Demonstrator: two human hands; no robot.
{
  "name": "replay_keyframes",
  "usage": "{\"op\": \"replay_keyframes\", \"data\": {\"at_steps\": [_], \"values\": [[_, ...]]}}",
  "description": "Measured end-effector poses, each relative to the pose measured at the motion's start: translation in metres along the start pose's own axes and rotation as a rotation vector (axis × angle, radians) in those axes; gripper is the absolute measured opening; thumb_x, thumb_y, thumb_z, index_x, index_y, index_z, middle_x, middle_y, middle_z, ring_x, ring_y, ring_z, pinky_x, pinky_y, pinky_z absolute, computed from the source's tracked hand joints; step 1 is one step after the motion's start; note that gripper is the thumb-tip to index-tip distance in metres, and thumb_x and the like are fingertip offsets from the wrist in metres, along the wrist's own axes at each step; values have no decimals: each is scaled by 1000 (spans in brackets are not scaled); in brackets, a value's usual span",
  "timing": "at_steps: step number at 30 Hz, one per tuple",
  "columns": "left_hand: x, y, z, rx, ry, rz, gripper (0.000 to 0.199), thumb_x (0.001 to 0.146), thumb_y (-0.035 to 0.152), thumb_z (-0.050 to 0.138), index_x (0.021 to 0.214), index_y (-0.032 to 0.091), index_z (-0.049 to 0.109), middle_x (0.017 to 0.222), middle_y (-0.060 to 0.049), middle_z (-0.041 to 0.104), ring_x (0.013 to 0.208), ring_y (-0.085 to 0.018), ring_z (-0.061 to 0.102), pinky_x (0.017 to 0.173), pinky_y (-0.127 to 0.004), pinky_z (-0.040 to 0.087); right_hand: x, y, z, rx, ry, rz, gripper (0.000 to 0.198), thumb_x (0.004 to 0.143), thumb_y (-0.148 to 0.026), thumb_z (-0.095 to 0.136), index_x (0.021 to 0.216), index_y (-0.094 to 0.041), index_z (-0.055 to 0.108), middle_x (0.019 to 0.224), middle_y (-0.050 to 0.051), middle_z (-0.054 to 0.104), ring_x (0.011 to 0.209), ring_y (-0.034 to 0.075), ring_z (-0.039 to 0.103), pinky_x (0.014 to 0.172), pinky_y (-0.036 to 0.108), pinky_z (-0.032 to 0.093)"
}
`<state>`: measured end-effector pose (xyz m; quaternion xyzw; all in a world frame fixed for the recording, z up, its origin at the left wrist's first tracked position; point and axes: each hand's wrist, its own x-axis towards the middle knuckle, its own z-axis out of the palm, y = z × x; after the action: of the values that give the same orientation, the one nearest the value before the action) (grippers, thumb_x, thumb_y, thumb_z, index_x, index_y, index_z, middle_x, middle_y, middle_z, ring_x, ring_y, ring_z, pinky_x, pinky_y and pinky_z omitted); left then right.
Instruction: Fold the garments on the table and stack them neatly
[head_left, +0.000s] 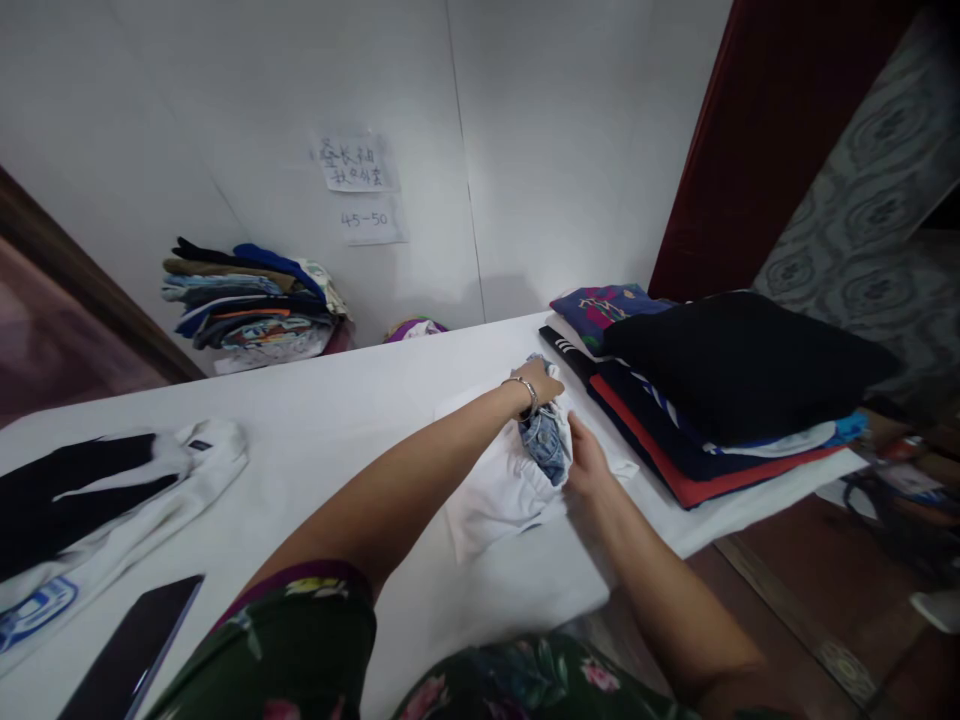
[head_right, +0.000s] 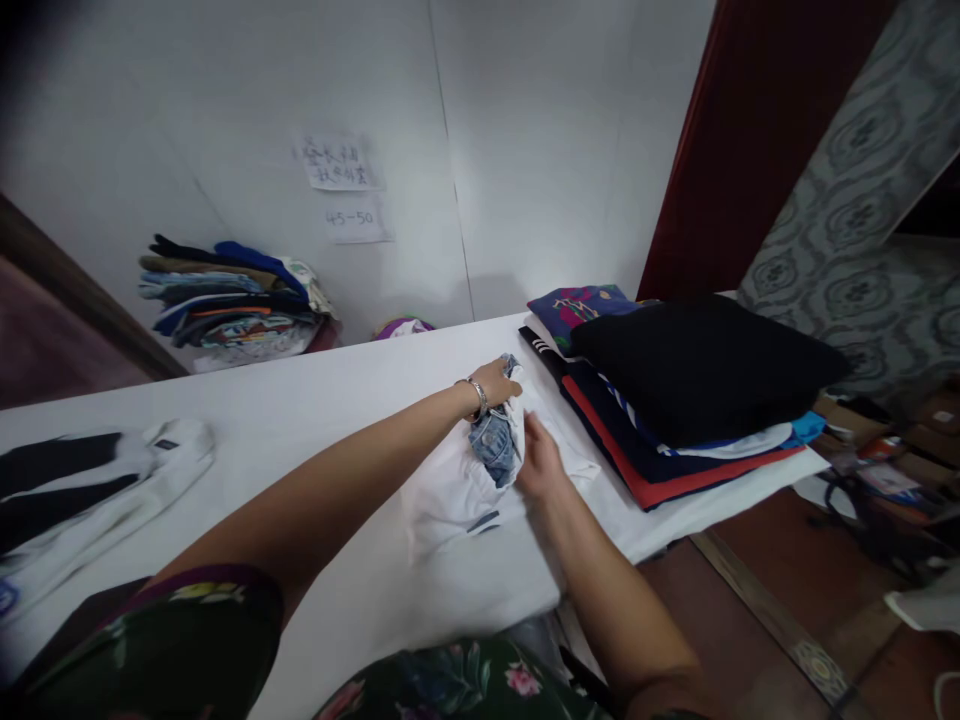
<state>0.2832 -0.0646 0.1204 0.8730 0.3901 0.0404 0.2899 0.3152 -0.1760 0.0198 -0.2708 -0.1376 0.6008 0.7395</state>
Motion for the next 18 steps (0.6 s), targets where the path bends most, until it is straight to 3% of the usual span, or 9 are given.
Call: {"op": "replay_keyframes", "data": {"at_steps": [3, 6, 8, 11, 13, 15, 18], "values": [[1, 0, 15, -123, -81, -22, 73, 76, 52, 59, 137, 14, 43, 130, -18, 60, 105, -28, 64, 79, -32, 52, -8, -22, -17, -24, 52, -6, 39, 94, -43, 40, 125, -23, 56, 110, 7, 70, 104, 25, 65, 94, 47, 49], [-7, -16, 42, -363, -201, 12, 76, 82, 59, 52, 143, 17, 35, 128, -15, 61, 98, -25, 67, 79, -33, 53, -18, -41, -36, -244, 120, 19, 48, 93, -46, 39, 132, -21, 52, 119, 10, 67, 106, 26, 65, 93, 45, 51], [-18, -34, 61, -370, -171, 109, 71, 84, 55, 51, 143, 17, 36, 124, -14, 64, 104, -26, 65, 88, -35, 51, -25, -50, -49, -482, 211, -35, 58, 93, -53, 33, 142, -22, 41, 129, 11, 61, 111, 28, 63, 90, 43, 52], [-38, -56, 85, -192, -80, 334, 63, 87, 47, 49, 141, 15, 39, 128, -16, 61, 117, -28, 58, 102, -41, 44, -33, -59, -62, -820, 346, -153, 71, 91, -56, 31, 152, -21, 21, 144, 13, 48, 121, 30, 56, 91, 44, 52], [-47, -60, 96, -62, -40, 475, 62, 88, 44, 49, 140, 13, 41, 140, -18, 50, 128, -30, 48, 109, -44, 37, -37, -62, -58, -989, 410, -270, 76, 87, -54, 40, 152, -19, 23, 147, 13, 43, 129, 31, 49, 100, 47, 47], [-54, -54, 103, 49, -9, 529, 63, 87, 41, 51, 141, 9, 40, 149, -20, 39, 135, -32, 39, 114, -46, 31, -40, -60, -41, -1157, 389, -428, 73, 84, -52, 49, 148, -20, 33, 149, 10, 42, 135, 30, 41, 110, 50, 37], [-61, -35, 110, 108, -14, 447, 57, 90, 36, 46, 143, 14, 42, 149, -15, 39, 138, -30, 34, 114, -46, 28, -39, -47, 0, -1408, 147, -625, 64, 86, -49, 51, 145, -25, 40, 151, 5, 39, 140, 27, 34, 117, 49, 25]]}}
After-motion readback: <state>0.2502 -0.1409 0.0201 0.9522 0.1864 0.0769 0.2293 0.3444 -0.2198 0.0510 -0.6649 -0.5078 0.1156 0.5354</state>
